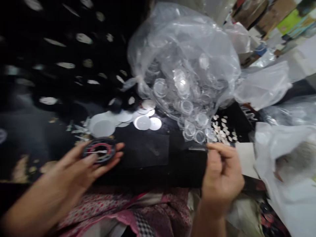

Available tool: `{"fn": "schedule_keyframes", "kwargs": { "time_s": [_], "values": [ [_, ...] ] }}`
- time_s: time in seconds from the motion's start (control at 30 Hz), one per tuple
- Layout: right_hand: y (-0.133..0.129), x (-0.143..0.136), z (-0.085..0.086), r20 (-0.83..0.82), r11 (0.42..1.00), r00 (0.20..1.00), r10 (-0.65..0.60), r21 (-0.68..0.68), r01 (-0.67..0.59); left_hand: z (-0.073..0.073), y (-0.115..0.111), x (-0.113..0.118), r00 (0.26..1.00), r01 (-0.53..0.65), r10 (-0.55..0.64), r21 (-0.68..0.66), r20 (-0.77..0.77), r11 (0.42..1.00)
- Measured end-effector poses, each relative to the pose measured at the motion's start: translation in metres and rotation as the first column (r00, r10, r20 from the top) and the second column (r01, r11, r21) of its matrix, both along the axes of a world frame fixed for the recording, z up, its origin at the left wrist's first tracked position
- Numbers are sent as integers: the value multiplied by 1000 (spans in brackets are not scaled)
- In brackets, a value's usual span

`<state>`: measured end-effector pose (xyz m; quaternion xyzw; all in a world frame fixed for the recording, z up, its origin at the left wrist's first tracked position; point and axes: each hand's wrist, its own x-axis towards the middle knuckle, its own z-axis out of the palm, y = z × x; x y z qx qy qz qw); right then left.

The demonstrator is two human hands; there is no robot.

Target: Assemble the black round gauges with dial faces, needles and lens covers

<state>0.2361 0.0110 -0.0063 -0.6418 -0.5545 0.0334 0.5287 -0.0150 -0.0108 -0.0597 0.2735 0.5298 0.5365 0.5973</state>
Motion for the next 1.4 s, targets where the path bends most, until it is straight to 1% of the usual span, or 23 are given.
{"fn": "schedule_keyframes", "kwargs": {
  "time_s": [0.03, 0.1, 0.17, 0.2, 0.27, 0.3, 0.33, 0.4, 0.43, 0.47, 0.5, 0.53, 0.63, 0.67, 0.73, 0.83, 0.97, 1.03, 1.07, 1.17, 1.23, 1.3, 1.4],
  "values": [
    [3, 13, -10, -63, 998, 997, -39, -47, 36, 3, 0, 5, 982, 51, -35, -82, 187, 995],
    [11, 28, -32, -242, 991, 970, -10, -130, -22, 6, 1, 14, 882, 166, -44, -221, 470, 961],
    [17, 28, -48, -388, 982, 920, 46, -149, -112, 6, 1, 21, 815, 230, -17, -296, 579, 927],
    [19, 23, -51, -442, 981, 894, 74, -130, -146, 5, 1, 24, 797, 243, -5, -313, 604, 918],
    [21, 6, -47, -546, 970, 820, 171, -52, -237, 2, 1, 28, 782, 258, 6, -331, 624, 908],
    [21, -6, -42, -593, 950, 766, 249, -5, -312, 0, 1, 29, 782, 262, 6, -337, 624, 904],
    [20, -19, -36, -634, 916, 698, 334, 43, -400, -1, 1, 30, 783, 262, 7, -341, 622, 903],
    [18, -46, -24, -665, 803, 552, 503, 124, -583, -3, 2, 31, 783, 254, 8, -331, 622, 909],
    [16, -59, -19, -662, 748, 496, 562, 150, -647, -3, 2, 31, 778, 251, 5, -319, 628, 914],
    [15, -69, -16, -651, 706, 465, 601, 158, -691, -4, 2, 31, 772, 251, 2, -307, 636, 918],
    [13, -76, -14, -633, 681, 462, 621, 144, -718, -5, 1, 31, 765, 254, -4, -296, 644, 921],
    [12, -81, -14, -607, 670, 486, 629, 105, -735, -5, 1, 31, 758, 258, -9, -286, 652, 923],
    [11, -86, -16, -475, 653, 600, 643, -69, -754, -5, 1, 31, 744, 267, -11, -283, 668, 921],
    [12, -85, -17, -429, 639, 615, 661, -108, -762, -5, 1, 31, 740, 265, -5, -284, 672, 921],
    [14, -85, -19, -368, 599, 597, 713, -122, -791, -3, 1, 31, 735, 260, 6, -290, 678, 921],
    [17, -88, -22, -324, 545, 539, 778, -80, -835, 3, 4, 32, 740, 259, 4, -291, 673, 921],
    [20, -92, -22, -333, 516, 489, 806, -8, -856, 10, 7, 30, 773, 266, 25, -359, 634, 895],
    [20, -93, -20, -388, 516, 464, 796, 35, -856, 9, 7, 29, 776, 267, 25, -364, 630, 892],
    [20, -93, -18, -419, 528, 456, 785, 69, -846, 8, 6, 30, 772, 267, 18, -351, 635, 898],
    [17, -91, -13, -479, 604, 457, 750, 212, -769, 1, 4, 31, 759, 265, -8, -298, 651, 917],
    [16, -89, -12, -505, 647, 479, 718, 232, -726, -3, 3, 33, 763, 254, 6, -309, 647, 917],
    [15, -88, -14, -531, 651, 477, 701, 203, -732, -4, 2, 34, 771, 231, 40, -338, 635, 912],
    [14, -86, -18, -547, 620, 445, 710, 185, -763, 1, 2, 36, 791, 205, 69, -369, 608, 907]
  ]
}}
